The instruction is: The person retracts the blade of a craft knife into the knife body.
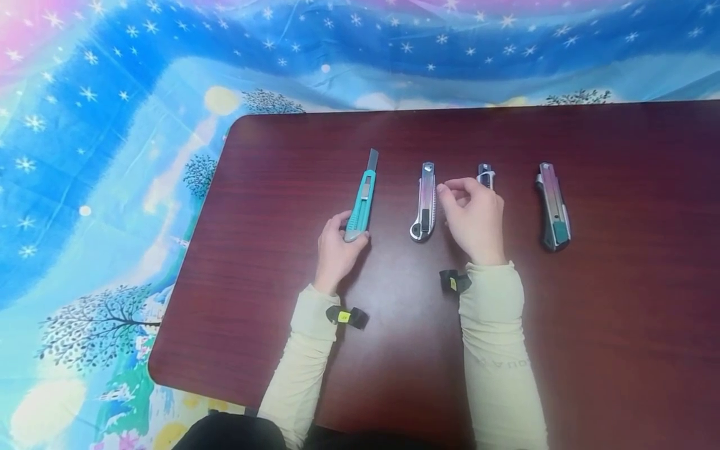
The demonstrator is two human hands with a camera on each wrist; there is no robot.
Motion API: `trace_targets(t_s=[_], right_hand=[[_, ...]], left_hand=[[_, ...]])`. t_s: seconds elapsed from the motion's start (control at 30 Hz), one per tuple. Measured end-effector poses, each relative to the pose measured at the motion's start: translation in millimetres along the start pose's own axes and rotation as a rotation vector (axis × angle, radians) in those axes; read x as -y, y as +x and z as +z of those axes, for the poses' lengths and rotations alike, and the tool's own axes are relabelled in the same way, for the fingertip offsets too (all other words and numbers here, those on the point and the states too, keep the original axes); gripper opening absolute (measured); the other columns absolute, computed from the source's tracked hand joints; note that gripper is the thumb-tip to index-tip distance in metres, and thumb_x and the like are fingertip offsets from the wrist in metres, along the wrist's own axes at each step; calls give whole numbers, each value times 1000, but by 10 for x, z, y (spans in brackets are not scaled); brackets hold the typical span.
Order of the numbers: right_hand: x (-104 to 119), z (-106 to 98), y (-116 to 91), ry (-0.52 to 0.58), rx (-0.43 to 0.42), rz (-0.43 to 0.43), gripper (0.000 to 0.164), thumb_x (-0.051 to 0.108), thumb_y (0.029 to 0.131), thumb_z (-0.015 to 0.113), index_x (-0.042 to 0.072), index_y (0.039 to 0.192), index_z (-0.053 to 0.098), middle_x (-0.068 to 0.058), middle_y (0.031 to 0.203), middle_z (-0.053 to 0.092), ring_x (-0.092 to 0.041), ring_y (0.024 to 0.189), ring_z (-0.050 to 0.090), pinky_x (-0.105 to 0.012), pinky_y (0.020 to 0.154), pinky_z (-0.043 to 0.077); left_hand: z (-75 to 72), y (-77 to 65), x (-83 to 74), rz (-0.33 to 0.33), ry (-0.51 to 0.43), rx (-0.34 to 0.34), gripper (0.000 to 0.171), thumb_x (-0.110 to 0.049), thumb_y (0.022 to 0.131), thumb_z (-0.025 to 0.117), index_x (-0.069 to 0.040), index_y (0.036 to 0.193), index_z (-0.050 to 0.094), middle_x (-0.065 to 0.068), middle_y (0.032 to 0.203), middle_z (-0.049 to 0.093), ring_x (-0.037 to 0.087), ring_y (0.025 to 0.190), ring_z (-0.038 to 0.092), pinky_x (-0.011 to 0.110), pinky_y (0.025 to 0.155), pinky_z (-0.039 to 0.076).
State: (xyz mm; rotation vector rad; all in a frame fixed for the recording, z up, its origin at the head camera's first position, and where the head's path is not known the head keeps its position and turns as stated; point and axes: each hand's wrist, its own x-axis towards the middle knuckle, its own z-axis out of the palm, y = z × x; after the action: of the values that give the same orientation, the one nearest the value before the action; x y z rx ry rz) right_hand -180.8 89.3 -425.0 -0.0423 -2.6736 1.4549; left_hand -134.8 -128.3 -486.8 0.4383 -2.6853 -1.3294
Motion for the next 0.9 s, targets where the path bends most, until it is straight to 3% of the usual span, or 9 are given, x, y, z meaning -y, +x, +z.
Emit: trace_targets(t_s=[0.1,0.27,0.43,0.53,0.6,0.9], right_hand=[[-18,-6,12,-1,12,6,32,38,86,56,11,100,67,-9,68,65,-10,47,59,-14,44,48],[-29,75,11,-2,35,-28,29,36,86,56,11,97,67,-4,66,64,-16,51,61,-14,44,46],[-21,172,6,-35,65,-74,29,35,86,56,10,97,68,-6,73,65,-4,53,56,-13,49,42],[-12,191,7,-57,64,-91,28,34,86,56,10,96,68,-5,71,65,2,52,49,-15,50,38],[-6,189,7,-52,65,-95,28,34,86,56,11,96,68,-5,70,64,2,51,49,-15,48,39],[14,172,-14,15,103,-64,31,35,87,55,9,98,67,-10,76,66,-12,54,61,-15,47,47]], left_hand=[[-16,27,-2,-44,-141,55,56,-25,73,70,-11,123,51,5,106,60,10,80,59,22,69,49],[8,76,15,-172,-516,163,48,-17,80,65,-2,123,49,13,100,62,8,56,55,18,51,48],[25,77,25,-232,-758,317,35,-12,86,58,4,116,52,19,92,65,7,49,50,15,43,40],[28,61,16,-235,-838,441,30,-13,88,55,5,112,54,23,98,64,7,51,50,16,43,39],[30,48,8,-223,-854,482,29,-15,90,53,4,112,56,23,103,63,7,52,52,16,44,40],[57,9,-8,-140,-885,450,31,-20,92,50,-4,118,55,23,110,61,12,66,64,18,51,45]])
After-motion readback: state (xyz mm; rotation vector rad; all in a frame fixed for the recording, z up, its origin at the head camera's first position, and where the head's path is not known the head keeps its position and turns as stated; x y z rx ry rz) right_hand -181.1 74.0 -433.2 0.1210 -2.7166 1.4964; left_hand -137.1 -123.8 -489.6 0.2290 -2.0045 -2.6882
